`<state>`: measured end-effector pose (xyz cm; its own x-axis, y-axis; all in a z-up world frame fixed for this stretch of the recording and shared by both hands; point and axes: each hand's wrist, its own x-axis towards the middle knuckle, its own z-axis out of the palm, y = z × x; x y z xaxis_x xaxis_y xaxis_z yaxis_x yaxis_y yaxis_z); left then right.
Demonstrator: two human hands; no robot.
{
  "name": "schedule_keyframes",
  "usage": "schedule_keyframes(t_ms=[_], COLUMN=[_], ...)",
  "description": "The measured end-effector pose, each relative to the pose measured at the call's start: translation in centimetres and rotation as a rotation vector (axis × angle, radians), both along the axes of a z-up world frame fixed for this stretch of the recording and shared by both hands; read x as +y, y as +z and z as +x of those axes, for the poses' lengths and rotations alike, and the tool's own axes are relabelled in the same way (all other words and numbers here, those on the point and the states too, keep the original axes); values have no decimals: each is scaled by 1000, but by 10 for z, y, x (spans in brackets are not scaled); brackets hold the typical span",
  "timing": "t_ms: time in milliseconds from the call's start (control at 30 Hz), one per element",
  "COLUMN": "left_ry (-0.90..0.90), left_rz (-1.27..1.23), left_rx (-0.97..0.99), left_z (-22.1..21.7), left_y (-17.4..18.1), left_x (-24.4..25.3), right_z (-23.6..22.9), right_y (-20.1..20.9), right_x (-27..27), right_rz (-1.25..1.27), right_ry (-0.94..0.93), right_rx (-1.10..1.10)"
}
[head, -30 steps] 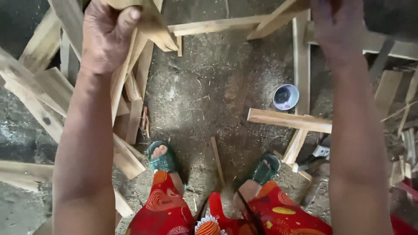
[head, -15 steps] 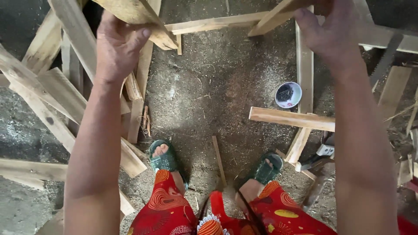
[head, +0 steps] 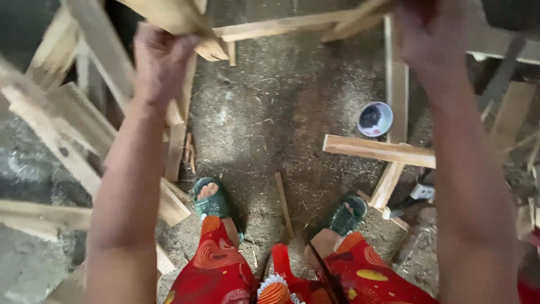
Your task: Assembling a wooden frame by aligning slats and hammering nails into the joints.
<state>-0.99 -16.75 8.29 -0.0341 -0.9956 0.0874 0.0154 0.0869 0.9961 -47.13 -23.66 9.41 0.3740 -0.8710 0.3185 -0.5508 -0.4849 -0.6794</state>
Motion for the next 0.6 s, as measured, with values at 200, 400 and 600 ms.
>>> schedule_keyframes(t_ms=[200, 400, 600], left_ry=[71, 254, 312], left_rz=[-27, 530, 383], left_rx=[90, -118, -187], left_z=[17, 4, 31], left_y=[44, 5, -73], left_x=[39, 100, 72], right_z=[28, 79, 49], right_y=[43, -1, -125], right_x=[32, 91, 51], right_rz=[337, 701, 849], right_ry=[5, 70, -215], right_rx=[-104, -277, -169])
